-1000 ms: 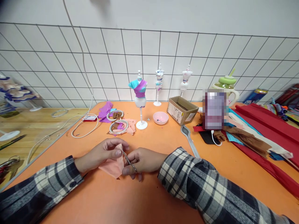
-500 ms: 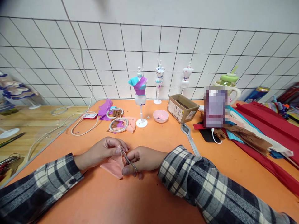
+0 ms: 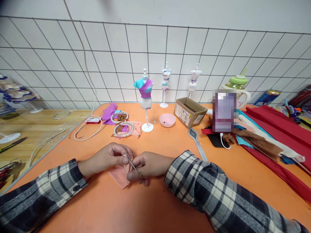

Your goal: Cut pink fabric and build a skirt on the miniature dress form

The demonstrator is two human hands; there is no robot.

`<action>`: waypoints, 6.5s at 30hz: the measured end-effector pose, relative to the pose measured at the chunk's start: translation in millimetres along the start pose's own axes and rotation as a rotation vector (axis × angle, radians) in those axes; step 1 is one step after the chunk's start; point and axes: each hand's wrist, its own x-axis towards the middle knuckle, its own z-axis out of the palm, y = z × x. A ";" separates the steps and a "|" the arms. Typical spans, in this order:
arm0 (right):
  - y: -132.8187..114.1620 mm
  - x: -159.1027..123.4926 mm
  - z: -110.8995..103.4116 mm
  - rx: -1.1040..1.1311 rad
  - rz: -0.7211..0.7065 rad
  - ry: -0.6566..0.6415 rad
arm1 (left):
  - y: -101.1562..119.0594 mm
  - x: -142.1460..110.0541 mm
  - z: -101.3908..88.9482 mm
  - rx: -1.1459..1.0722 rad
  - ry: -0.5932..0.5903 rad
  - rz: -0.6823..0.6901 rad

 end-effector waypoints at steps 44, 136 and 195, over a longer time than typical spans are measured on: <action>4.4 -25.7 -61.8 -0.516 0.446 0.671 | 17.4 -13.0 -6.5 0.987 -0.194 0.315; -19.6 76.3 -45.2 -1.365 -0.088 0.842 | -12.6 26.1 -60.8 0.569 0.592 -0.064; -16.8 85.2 -52.1 -1.384 -0.085 0.850 | 40.1 8.6 -96.0 1.346 0.494 -0.257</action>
